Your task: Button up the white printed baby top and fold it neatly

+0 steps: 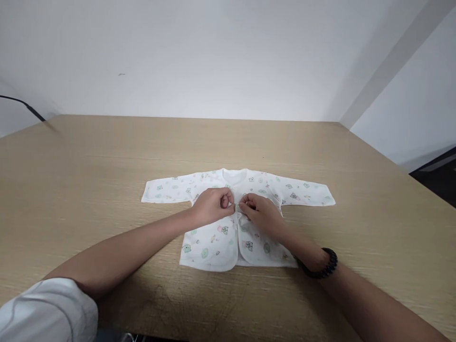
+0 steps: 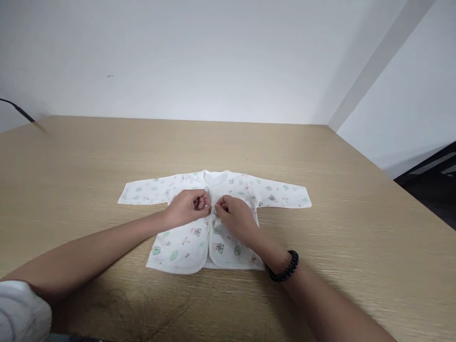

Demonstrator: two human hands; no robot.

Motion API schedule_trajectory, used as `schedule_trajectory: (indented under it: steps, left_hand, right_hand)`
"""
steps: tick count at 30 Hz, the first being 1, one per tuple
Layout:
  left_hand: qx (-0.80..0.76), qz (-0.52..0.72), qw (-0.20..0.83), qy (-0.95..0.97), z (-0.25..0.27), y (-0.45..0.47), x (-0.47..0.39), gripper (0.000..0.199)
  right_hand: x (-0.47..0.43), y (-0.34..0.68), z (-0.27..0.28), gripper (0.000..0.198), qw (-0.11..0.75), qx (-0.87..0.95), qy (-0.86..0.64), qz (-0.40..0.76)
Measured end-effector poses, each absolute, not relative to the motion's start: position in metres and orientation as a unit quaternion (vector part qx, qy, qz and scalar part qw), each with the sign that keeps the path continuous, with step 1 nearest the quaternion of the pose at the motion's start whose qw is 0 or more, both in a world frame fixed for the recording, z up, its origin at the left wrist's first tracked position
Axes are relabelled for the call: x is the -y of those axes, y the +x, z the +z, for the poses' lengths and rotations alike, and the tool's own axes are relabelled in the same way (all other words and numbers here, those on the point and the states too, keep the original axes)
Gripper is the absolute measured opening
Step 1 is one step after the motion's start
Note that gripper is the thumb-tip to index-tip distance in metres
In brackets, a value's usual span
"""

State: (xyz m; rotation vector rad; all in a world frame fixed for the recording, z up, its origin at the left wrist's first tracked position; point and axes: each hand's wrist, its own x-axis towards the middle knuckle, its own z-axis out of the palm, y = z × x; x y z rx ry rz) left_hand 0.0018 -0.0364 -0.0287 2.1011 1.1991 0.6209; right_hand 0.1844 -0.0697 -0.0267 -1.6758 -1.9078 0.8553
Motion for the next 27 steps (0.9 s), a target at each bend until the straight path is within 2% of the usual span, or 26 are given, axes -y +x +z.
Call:
schedule_trajectory:
  steps: [13,16,19,23,27]
  left_hand:
    - [-0.433,0.22,0.332,0.809,-0.03,-0.001,0.036,0.013]
    - [-0.43,0.213,0.332,0.812,-0.03,-0.001,0.036,0.011]
    - [-0.424,0.216,0.331,0.815,-0.03,-0.002,0.035,0.009]
    - [-0.336,0.218,0.37,0.838,-0.028,-0.007,0.037,0.006]
    - [-0.222,0.178,0.345,0.894,-0.026,-0.007,0.039,0.012]
  right_hand:
    - [0.071,0.19,-0.032,0.022,0.231,0.765,-0.572,0.187]
    - [0.078,0.189,-0.021,0.038,0.224,0.766,-0.58,0.166]
    - [0.089,0.185,-0.009,0.046,0.176,0.775,-0.595,0.125]
    - [0.099,0.18,-0.003,0.036,0.098,0.777,-0.603,0.154]
    - [0.097,0.182,-0.006,0.028,0.11,0.76,-0.601,0.221]
